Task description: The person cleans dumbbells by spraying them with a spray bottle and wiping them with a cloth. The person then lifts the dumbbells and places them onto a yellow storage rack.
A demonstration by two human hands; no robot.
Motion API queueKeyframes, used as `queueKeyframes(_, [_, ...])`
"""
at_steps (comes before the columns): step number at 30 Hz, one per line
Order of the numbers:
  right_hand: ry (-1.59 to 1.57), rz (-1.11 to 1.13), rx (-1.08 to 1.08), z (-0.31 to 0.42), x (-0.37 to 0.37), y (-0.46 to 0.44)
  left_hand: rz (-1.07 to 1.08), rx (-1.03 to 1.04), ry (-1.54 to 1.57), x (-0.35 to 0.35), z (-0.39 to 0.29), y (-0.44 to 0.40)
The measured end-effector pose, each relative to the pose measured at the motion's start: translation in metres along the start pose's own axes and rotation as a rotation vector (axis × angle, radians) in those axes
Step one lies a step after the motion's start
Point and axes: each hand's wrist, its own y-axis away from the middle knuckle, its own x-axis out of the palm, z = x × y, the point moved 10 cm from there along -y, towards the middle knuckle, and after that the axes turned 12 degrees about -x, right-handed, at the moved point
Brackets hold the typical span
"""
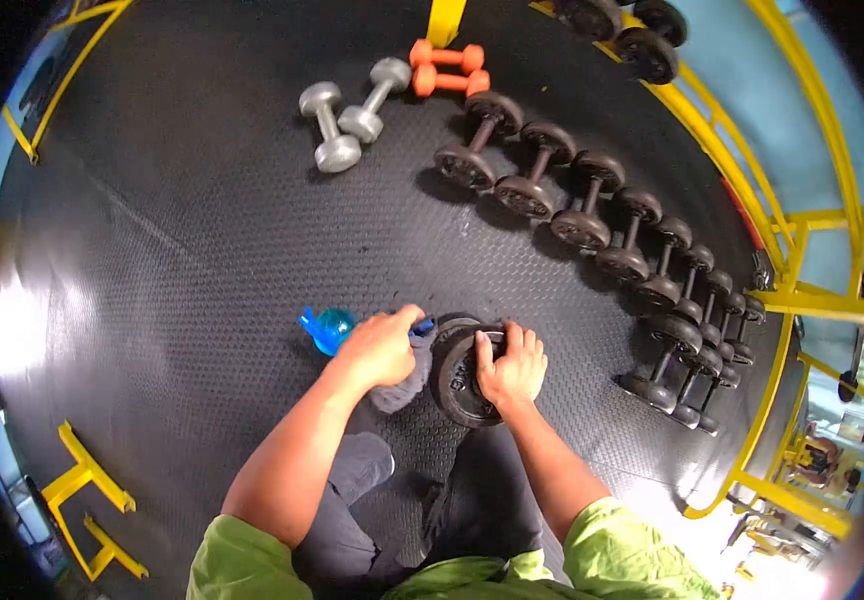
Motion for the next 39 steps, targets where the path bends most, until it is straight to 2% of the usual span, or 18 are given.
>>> queueKeyframes(5, [-0.004, 0.017, -0.040, 0.000, 0.007, 0.000, 0.167, -0.153, 0.117, 0.034, 0.015, -0.009])
queueKeyframes(11, [0.012, 0.088, -0.069, -0.003, 0.013, 0.001, 0.058, -0.425, 0.484, 0.063, 0.044, 0.009])
queueKeyframes(14, [0.000, 0.105, -0.088, -0.003, 0.014, 0.000, 0.022, -0.515, 0.444, 0.076, 0.032, 0.020])
queueKeyframes(18, [-0.007, 0.205, -0.060, -0.015, 0.026, -0.008, 0.186, -0.657, 0.350, 0.098, 0.032, 0.015])
queueKeyframes(20, [-0.358, 0.703, 0.407, -0.043, 0.059, -0.041, 0.259, -0.631, 0.417, 0.114, 0.040, 0.011])
queueKeyframes(21, [-0.640, 0.812, 0.468, -0.081, 0.114, -0.038, 0.288, -0.636, 0.412, 0.116, 0.042, 0.011])
queueKeyframes(22, [-0.576, 1.265, 0.836, -0.072, 0.113, -0.025, 0.316, -0.637, 0.408, 0.122, 0.043, 0.010])
queueKeyframes(23, [-0.550, 1.333, 0.882, -0.080, 0.141, -0.021, 0.229, -0.576, 0.367, 0.132, 0.046, 0.006])
queueKeyframes(24, [-0.516, 1.405, 0.938, -0.082, 0.167, -0.005, 0.266, -0.599, 0.420, 0.121, 0.042, 0.007])
queueKeyframes(26, [-0.710, 1.769, 0.722, -0.001, 0.164, 0.009, 0.250, -0.550, 0.508, 0.124, 0.038, 0.007])
queueKeyframes(28, [-0.384, 1.917, 0.416, -0.023, 0.208, 0.042, 0.262, -0.615, 0.485, 0.144, 0.040, 0.018])
queueKeyframes(29, [-0.399, 1.914, 0.441, -0.032, 0.214, 0.053, 0.213, -0.629, 0.503, 0.145, 0.041, 0.022])
queueKeyframes(31, [-0.503, 1.708, 0.214, -0.038, 0.222, 0.047, 0.132, -0.616, 0.616, 0.172, 0.046, 0.041])
queueKeyframes(32, [-0.379, 1.634, 0.154, -0.058, 0.240, 0.060, 0.217, -0.631, 0.659, 0.192, 0.041, 0.053])
queueKeyframes(35, [-0.347, 1.618, 0.225, -0.050, 0.215, 0.065, 0.288, -0.759, 0.737, 0.226, 0.048, 0.078])
queueKeyframes(37, [-0.459, 1.581, 0.435, -0.052, 0.200, 0.081, 0.271, -0.680, 0.775, 0.228, 0.048, 0.081])
queueKeyframes(38, [-0.324, 1.521, 0.478, -0.048, 0.184, 0.075, 0.275, -0.686, 0.764, 0.236, 0.055, 0.087])
queueKeyframes(39, [-0.472, 1.503, 0.608, -0.050, 0.189, 0.102, 0.301, -0.684, 0.721, 0.249, 0.062, 0.096])
